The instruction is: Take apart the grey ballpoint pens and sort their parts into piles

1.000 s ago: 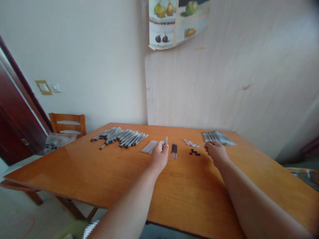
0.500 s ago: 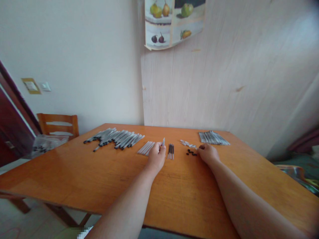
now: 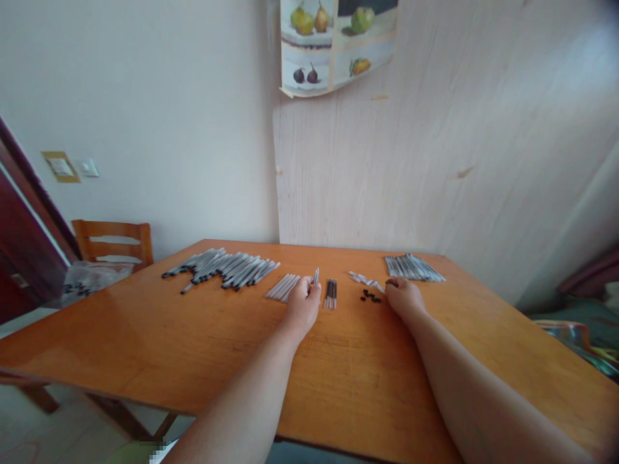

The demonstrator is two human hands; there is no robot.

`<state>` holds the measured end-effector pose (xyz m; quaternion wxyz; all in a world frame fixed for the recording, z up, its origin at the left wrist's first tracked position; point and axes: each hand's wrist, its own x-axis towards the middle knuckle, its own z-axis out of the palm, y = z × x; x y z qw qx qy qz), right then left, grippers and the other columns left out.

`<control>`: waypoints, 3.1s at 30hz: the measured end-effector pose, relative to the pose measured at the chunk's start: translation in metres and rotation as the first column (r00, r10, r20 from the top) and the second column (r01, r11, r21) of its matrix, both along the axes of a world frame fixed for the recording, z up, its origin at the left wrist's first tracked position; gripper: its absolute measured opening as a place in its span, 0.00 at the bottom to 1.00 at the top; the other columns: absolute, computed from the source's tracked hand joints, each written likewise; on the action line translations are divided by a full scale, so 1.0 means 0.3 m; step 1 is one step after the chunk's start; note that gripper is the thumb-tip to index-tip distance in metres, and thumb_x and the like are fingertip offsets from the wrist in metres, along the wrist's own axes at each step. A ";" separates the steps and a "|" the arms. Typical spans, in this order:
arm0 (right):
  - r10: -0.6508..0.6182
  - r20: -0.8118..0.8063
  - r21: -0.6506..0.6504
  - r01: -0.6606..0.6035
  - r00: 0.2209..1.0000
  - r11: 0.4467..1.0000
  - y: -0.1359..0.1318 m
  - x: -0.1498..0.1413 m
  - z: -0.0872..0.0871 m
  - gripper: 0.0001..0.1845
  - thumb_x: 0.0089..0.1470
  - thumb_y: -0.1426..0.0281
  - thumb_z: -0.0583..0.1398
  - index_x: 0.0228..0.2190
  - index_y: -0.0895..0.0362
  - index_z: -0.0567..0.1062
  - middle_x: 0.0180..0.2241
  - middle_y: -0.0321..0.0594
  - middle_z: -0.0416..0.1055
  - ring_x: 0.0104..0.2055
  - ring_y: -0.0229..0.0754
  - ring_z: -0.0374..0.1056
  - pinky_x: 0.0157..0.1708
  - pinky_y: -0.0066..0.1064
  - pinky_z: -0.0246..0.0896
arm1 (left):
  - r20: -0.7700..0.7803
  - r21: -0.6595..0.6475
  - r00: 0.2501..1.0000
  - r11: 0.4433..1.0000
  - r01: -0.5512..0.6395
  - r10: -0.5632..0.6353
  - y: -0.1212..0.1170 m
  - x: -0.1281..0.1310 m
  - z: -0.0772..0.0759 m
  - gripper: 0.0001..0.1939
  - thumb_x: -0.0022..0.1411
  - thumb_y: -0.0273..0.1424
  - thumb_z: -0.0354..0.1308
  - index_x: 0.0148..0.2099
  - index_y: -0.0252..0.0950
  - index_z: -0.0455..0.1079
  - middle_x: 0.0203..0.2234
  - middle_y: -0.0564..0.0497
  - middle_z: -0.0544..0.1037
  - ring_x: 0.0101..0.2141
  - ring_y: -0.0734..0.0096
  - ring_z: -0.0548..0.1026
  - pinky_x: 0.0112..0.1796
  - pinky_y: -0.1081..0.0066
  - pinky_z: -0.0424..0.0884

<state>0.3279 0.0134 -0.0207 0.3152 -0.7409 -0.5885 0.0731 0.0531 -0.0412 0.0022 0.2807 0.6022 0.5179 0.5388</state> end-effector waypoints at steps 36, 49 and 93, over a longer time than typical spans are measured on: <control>0.602 -0.217 0.117 -0.591 0.769 0.798 -0.255 -0.335 0.152 0.18 0.55 0.60 0.54 0.20 0.57 0.68 0.18 0.35 0.66 0.22 0.35 0.59 0.24 0.27 0.50 | 0.520 -0.160 0.850 0.969 0.191 -0.081 -0.001 0.001 0.020 0.12 0.60 0.39 0.55 0.40 0.37 0.62 0.32 0.46 0.80 0.25 0.70 0.77 0.21 0.77 0.65; 0.660 -0.368 0.005 -0.708 0.656 0.706 -0.277 -0.383 0.105 0.20 0.58 0.57 0.52 0.21 0.57 0.67 0.18 0.33 0.63 0.21 0.33 0.56 0.22 0.26 0.49 | 0.603 -0.130 0.783 0.949 0.287 -0.154 -0.010 0.009 0.021 0.15 0.59 0.40 0.59 0.42 0.37 0.60 0.33 0.44 0.80 0.26 0.68 0.78 0.25 0.73 0.69; 0.626 -0.375 0.095 -0.644 0.684 0.760 -0.260 -0.376 0.101 0.17 0.59 0.60 0.52 0.25 0.57 0.69 0.19 0.37 0.70 0.21 0.34 0.60 0.24 0.26 0.53 | 0.600 -0.098 0.761 0.922 0.374 -0.245 -0.026 0.014 0.024 0.14 0.56 0.37 0.63 0.40 0.34 0.65 0.32 0.44 0.80 0.30 0.70 0.77 0.31 0.72 0.70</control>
